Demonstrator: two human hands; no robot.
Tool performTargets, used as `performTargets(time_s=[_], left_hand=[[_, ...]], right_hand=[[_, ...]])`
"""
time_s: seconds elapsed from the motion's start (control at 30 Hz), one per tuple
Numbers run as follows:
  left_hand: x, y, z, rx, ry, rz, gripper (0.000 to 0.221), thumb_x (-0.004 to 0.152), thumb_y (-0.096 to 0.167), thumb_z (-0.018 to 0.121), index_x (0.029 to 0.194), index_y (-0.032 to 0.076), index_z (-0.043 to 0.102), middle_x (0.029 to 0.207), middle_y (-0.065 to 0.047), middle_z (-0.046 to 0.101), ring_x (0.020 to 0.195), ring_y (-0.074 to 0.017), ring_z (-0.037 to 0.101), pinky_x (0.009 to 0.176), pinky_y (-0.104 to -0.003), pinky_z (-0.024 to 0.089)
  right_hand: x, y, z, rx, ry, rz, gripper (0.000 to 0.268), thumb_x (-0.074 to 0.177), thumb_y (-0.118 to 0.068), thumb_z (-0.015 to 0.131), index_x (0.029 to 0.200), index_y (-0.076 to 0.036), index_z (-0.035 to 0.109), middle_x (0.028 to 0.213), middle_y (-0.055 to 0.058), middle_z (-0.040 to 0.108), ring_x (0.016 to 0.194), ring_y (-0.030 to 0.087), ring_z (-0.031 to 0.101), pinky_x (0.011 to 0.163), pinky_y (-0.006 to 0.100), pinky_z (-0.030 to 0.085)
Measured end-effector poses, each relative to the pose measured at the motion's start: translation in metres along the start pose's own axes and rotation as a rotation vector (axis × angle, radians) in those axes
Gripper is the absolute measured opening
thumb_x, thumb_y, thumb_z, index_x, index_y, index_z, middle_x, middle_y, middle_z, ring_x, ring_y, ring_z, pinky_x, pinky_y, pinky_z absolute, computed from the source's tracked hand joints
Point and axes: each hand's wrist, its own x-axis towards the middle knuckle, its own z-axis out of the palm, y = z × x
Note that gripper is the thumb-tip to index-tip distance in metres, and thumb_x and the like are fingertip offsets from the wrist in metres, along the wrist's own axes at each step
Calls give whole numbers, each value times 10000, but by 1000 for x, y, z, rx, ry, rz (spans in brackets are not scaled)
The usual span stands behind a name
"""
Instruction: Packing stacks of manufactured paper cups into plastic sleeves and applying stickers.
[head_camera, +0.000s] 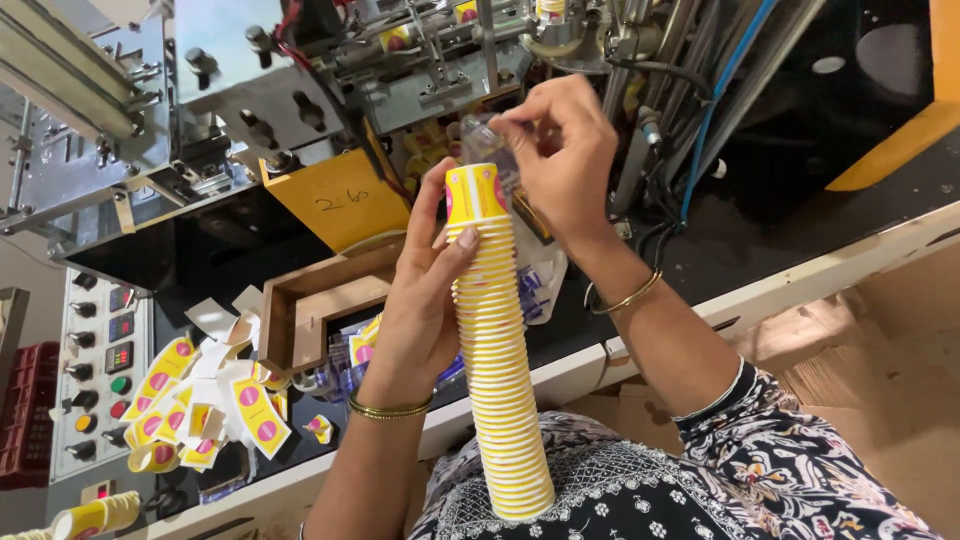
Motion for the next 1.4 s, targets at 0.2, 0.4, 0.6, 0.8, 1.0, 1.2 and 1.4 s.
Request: performTargets(time_s=[0.2, 0.4, 0.6, 0.8, 1.0, 1.2, 1.4], left_hand=[[4, -10, -2, 37, -14, 57, 733, 1036, 96, 624, 1663, 166, 251, 1345, -124, 604, 1030, -146, 651, 841, -322, 572], [-3, -12, -4, 588, 184, 212, 702, 1026, 164, 625, 1643, 111, 295, 1445, -119, 607, 1136, -120, 644, 917, -266, 564], [-15, -22, -1, 856, 407, 308, 520, 960, 116, 714, 1462, 61, 587, 1224, -127, 758, 926, -115, 658, 787, -278, 568], [-31, -49, -34, 948, 370, 869, 187, 1009, -70, 747, 1190, -28, 727, 1134, -139, 761, 1088, -176, 734, 963, -294, 582], [-66, -34, -34, 727, 338, 521, 141, 872, -161, 697, 981, -75, 674, 983, -88, 697, 876, -143, 612, 770, -252, 495], [-135, -26, -55, 818, 27, 244, 186, 674, -157, 602, 782, -11, 647, 839, -91, 724, 871, -163, 688, 821, -282, 558], [-160, -24, -65, 695, -136, -641, 225, 829, 25, 839, 741, -1, 634, 781, -34, 703, 730, -74, 606, 649, -241, 493]], right_hand=[[-20, 11, 6, 622, -181, 498, 131, 1023, -17, 728, 1023, -27, 598, 952, 10, 664, 746, 45, 583, 618, 206, 475], [-39, -36, -1, 515, -58, 138, 132, 1039, 8, 693, 1062, 10, 564, 1230, 99, 592, 1213, 186, 642, 966, 296, 621], [-68, -47, -3, 498, -19, 65, 160, 1034, 28, 691, 1075, 18, 537, 1331, 156, 593, 1348, 243, 591, 1124, 350, 521], [-103, -47, -13, 484, 51, 289, 169, 981, 54, 714, 1020, -5, 561, 1271, 146, 627, 1104, 211, 641, 890, 266, 544], [-109, -66, -46, 153, -107, -43, 205, 879, 94, 734, 926, -59, 605, 1016, 55, 650, 1080, 272, 618, 902, 345, 518], [-133, -70, -108, 622, -690, 114, 177, 802, 100, 690, 861, -67, 683, 861, 27, 704, 884, 205, 680, 816, 347, 549], [-141, -75, -110, 886, -1297, 631, 94, 774, 30, 804, 805, -23, 733, 829, 69, 722, 825, 200, 701, 760, 318, 545]])
